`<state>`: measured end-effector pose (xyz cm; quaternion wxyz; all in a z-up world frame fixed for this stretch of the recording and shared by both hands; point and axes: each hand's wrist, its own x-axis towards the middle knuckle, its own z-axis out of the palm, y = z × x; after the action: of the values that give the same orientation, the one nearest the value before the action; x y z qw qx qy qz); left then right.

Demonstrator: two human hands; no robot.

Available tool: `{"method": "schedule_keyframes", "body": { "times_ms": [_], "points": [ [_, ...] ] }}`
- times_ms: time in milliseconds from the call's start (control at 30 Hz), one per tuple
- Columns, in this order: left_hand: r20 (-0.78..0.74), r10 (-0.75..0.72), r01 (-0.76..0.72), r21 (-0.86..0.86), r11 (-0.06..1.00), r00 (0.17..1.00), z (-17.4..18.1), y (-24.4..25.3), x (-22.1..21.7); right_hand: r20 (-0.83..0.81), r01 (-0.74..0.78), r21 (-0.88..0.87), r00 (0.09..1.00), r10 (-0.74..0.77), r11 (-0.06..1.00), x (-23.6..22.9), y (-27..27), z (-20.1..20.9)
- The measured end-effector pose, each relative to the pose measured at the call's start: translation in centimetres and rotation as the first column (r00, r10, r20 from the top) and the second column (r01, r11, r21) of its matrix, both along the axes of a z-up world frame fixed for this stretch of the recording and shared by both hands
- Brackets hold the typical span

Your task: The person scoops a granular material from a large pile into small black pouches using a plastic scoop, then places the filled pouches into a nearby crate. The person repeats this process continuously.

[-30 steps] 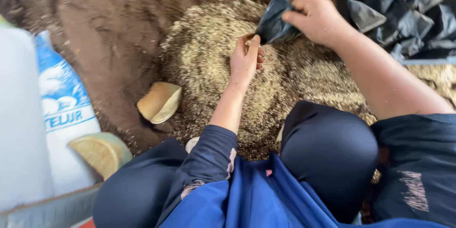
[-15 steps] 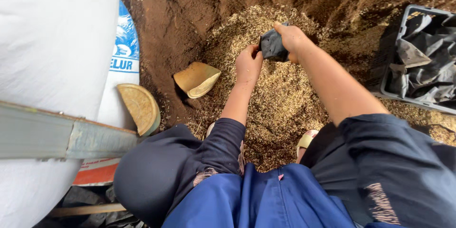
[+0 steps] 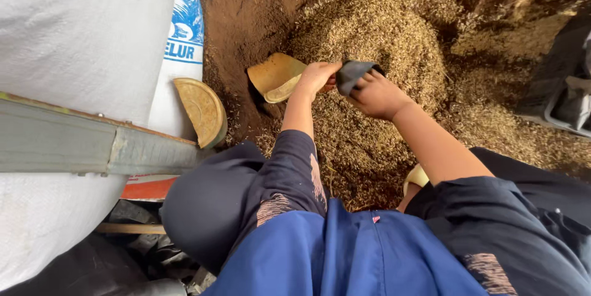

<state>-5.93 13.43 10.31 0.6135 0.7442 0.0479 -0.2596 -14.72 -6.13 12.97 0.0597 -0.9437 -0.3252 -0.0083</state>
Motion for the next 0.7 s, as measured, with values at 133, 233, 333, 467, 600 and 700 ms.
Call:
{"method": "schedule_keyframes", "body": {
  "times_ms": [133, 233, 333, 467, 600, 700],
  "points": [
    [-0.040, -0.014, 0.012, -0.052, 0.999, 0.999, -3.6, -0.9, 0.6, 0.014, -0.025, 0.005, 1.000, 0.025, 1.000, -0.9, -0.9, -0.4],
    [0.082, 0.053, -0.054, 0.008, 0.999, 0.995, -5.6, -2.0, 1.0, -0.332, 0.534, 0.442, 0.844, -0.422, 0.720, -0.4, 0.4, -1.8],
    [0.051, 0.099, -0.102, 0.065, 0.993, 0.994, -7.3, -2.7, 1.2, -0.634, 0.767, 0.479, 0.639, -0.436, 0.426, 1.5, 1.2, -3.4],
    [-0.078, 0.048, -0.058, -0.133, 0.989, 0.996, -9.6, -2.1, 1.8, -0.619, 0.549, 0.072, 0.679, -0.394, 0.833, 6.0, -1.6, -1.3],
    [-0.106, 0.213, -0.210, 0.035, 0.977, 0.971, -11.3, -0.7, 1.4, -0.465, 0.672, 0.247, 0.714, -0.523, 0.698, 12.1, -4.2, 3.8],
    [-0.173, 0.264, -0.275, -0.041, 0.961, 0.949, -12.3, -0.4, 0.5, -0.382, 0.736, 0.381, 0.676, -0.630, 0.559, 12.9, -5.0, 2.9]
  ]
}}
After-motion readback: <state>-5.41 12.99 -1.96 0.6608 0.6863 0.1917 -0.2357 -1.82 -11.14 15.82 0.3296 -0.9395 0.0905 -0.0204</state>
